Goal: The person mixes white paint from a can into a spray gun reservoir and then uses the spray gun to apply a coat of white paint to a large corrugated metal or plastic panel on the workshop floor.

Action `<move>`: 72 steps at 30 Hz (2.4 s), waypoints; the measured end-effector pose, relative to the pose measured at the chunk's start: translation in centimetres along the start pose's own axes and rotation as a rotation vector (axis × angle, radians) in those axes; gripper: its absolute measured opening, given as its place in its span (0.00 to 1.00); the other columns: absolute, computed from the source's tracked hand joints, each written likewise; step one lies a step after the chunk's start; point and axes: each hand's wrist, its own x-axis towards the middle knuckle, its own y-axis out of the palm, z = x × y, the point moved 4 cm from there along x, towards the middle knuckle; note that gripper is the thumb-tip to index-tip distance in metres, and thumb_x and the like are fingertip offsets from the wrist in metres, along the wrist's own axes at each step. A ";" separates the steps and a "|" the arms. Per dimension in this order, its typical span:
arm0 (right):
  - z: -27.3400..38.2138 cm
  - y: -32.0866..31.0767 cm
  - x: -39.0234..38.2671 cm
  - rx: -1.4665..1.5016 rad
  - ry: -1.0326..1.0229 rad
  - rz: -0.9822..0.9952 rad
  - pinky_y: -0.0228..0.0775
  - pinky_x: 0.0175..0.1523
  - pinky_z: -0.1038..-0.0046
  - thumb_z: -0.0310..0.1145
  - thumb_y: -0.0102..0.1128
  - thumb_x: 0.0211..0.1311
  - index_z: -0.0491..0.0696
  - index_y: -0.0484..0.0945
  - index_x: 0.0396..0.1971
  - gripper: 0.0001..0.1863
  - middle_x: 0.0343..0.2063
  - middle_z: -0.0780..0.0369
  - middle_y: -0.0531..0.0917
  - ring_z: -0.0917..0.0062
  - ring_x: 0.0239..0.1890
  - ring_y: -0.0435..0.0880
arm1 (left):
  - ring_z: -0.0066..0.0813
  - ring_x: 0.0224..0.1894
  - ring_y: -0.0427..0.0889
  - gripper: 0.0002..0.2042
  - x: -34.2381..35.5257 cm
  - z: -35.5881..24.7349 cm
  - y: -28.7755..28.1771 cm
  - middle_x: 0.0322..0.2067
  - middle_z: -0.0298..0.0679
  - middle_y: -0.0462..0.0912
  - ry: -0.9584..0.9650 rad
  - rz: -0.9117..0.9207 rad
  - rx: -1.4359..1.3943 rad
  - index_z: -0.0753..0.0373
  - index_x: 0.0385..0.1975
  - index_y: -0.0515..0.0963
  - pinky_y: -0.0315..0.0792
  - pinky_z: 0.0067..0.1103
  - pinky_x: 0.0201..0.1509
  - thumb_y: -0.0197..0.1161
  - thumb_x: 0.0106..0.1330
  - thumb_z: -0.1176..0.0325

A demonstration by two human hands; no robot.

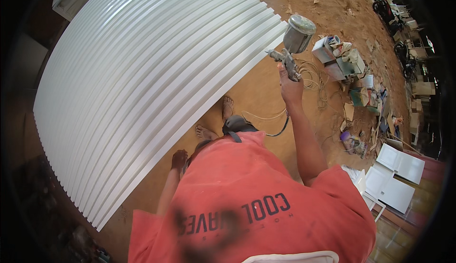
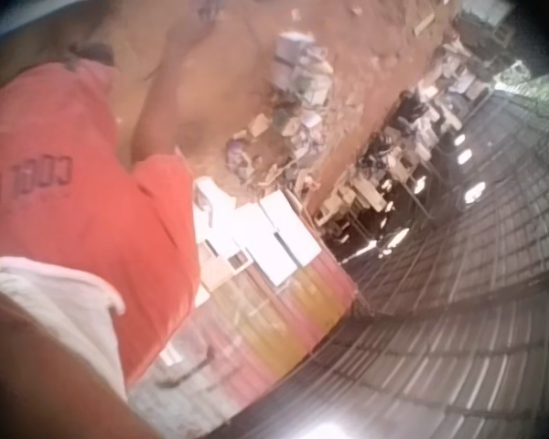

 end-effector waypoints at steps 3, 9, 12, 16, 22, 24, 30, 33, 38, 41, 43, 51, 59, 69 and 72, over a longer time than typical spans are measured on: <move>0.8 2.3 -5.3 0.060 -0.065 0.137 0.64 0.32 0.77 0.42 0.64 0.67 0.43 0.81 0.39 0.15 0.24 0.69 0.78 0.86 0.26 0.72 | 0.30 0.29 0.81 0.13 -1.0 1.4 0.1 0.28 0.40 0.83 -0.183 0.009 -0.249 0.66 0.34 0.79 0.75 0.26 0.36 0.54 0.71 0.62; 2.2 6.0 -13.4 0.028 -0.104 0.506 0.70 0.34 0.71 0.44 0.66 0.64 0.46 0.81 0.40 0.16 0.23 0.60 0.81 0.78 0.26 0.78 | 0.29 0.30 0.82 0.15 -4.5 5.6 3.2 0.28 0.40 0.83 -0.359 0.056 -0.406 0.68 0.33 0.78 0.75 0.25 0.37 0.53 0.72 0.61; 2.5 6.3 -15.9 0.000 -0.107 0.672 0.70 0.33 0.70 0.44 0.67 0.62 0.48 0.81 0.37 0.15 0.22 0.60 0.80 0.75 0.25 0.79 | 0.33 0.32 0.83 0.14 -3.7 3.1 2.2 0.29 0.41 0.83 -0.367 0.078 -0.302 0.66 0.35 0.78 0.76 0.27 0.38 0.53 0.71 0.61; 2.2 6.0 -16.6 -0.007 -0.199 0.837 0.66 0.32 0.75 0.36 0.66 0.65 0.45 0.79 0.37 0.10 0.21 0.69 0.74 0.85 0.26 0.69 | 0.41 0.36 0.85 0.12 -3.4 1.1 3.4 0.33 0.45 0.84 -0.189 0.160 0.210 0.65 0.38 0.78 0.78 0.32 0.41 0.54 0.68 0.63; 1.7 1.6 -11.1 -0.016 -0.231 0.646 0.72 0.38 0.70 0.43 0.64 0.64 0.49 0.82 0.46 0.16 0.28 0.60 0.83 0.74 0.32 0.80 | 0.49 0.42 0.84 0.14 -5.8 4.6 9.8 0.40 0.52 0.82 -0.320 0.319 0.436 0.63 0.41 0.78 0.78 0.39 0.47 0.53 0.66 0.60; 0.6 -0.3 -7.8 0.040 -0.223 0.508 0.72 0.38 0.72 0.44 0.64 0.65 0.48 0.82 0.49 0.18 0.29 0.63 0.84 0.78 0.31 0.78 | 0.51 0.42 0.84 0.16 -6.2 4.5 11.9 0.41 0.53 0.82 -0.355 0.353 0.420 0.63 0.43 0.78 0.77 0.40 0.49 0.52 0.67 0.58; -3.9 -7.2 3.4 0.010 -0.117 0.110 0.65 0.32 0.79 0.47 0.64 0.66 0.42 0.82 0.37 0.20 0.24 0.70 0.78 0.86 0.27 0.72 | 0.51 0.43 0.84 0.17 -7.1 -2.5 11.8 0.41 0.54 0.82 -0.486 0.247 0.166 0.64 0.44 0.78 0.77 0.40 0.49 0.52 0.67 0.57; -4.2 -10.6 7.4 -0.044 -0.110 -0.064 0.67 0.35 0.74 0.49 0.63 0.66 0.41 0.82 0.36 0.22 0.24 0.68 0.78 0.82 0.28 0.74 | 0.52 0.43 0.84 0.18 -8.4 -4.4 12.1 0.42 0.54 0.82 -0.530 0.188 0.093 0.64 0.44 0.78 0.76 0.41 0.50 0.51 0.67 0.57; -2.2 -14.5 7.4 -0.095 0.025 -0.153 0.73 0.45 0.69 0.49 0.61 0.66 0.42 0.83 0.43 0.22 0.33 0.57 0.87 0.70 0.37 0.85 | 0.53 0.44 0.83 0.19 -10.3 -6.2 12.8 0.42 0.55 0.82 -0.593 0.097 -0.012 0.64 0.45 0.78 0.76 0.41 0.50 0.51 0.67 0.56; -3.5 -14.5 6.3 -0.063 -0.001 -0.092 0.72 0.45 0.71 0.48 0.61 0.66 0.42 0.82 0.44 0.22 0.33 0.57 0.87 0.73 0.37 0.84 | 0.53 0.44 0.83 0.19 -11.4 -7.0 13.3 0.43 0.55 0.82 -0.635 0.014 -0.098 0.64 0.46 0.78 0.76 0.41 0.51 0.51 0.68 0.55; -5.7 -12.8 5.0 0.048 -0.098 -0.007 0.72 0.44 0.72 0.47 0.62 0.66 0.42 0.82 0.46 0.22 0.34 0.58 0.87 0.75 0.37 0.84 | 0.54 0.45 0.83 0.20 -12.1 -7.7 13.4 0.43 0.55 0.82 -0.655 -0.029 -0.134 0.64 0.46 0.78 0.75 0.42 0.51 0.50 0.68 0.55; -6.2 -5.9 -5.6 0.103 -0.234 0.429 0.67 0.34 0.77 0.43 0.65 0.66 0.44 0.82 0.43 0.17 0.26 0.70 0.80 0.85 0.27 0.71 | 0.45 0.48 0.83 0.25 -11.6 -14.1 11.0 0.44 0.50 0.84 -0.782 -0.035 -0.229 0.63 0.46 0.81 0.73 0.37 0.51 0.56 0.65 0.45; -4.3 -3.6 -12.8 0.097 -0.299 0.810 0.72 0.34 0.61 0.46 0.66 0.62 0.50 0.82 0.35 0.14 0.24 0.55 0.83 0.61 0.28 0.84 | 0.46 0.43 0.83 0.23 -15.8 -16.6 12.8 0.36 0.49 0.85 -0.710 -0.146 -0.124 0.63 0.37 0.81 0.74 0.37 0.46 0.54 0.67 0.46; -8.2 -9.1 -3.9 0.147 -0.203 0.380 0.62 0.29 0.75 0.41 0.63 0.68 0.44 0.83 0.42 0.15 0.20 0.72 0.76 0.87 0.24 0.68 | 0.48 0.44 0.82 0.24 -19.5 -15.5 15.9 0.38 0.50 0.84 -0.762 -0.075 -0.085 0.64 0.39 0.81 0.73 0.38 0.48 0.51 0.68 0.46; -8.7 -12.2 0.6 0.151 -0.104 0.232 0.68 0.42 0.73 0.45 0.62 0.66 0.44 0.83 0.45 0.19 0.31 0.63 0.84 0.79 0.35 0.78 | 0.49 0.45 0.82 0.24 -19.1 -15.5 15.9 0.39 0.51 0.84 -0.749 -0.055 -0.066 0.64 0.39 0.81 0.73 0.38 0.48 0.51 0.69 0.46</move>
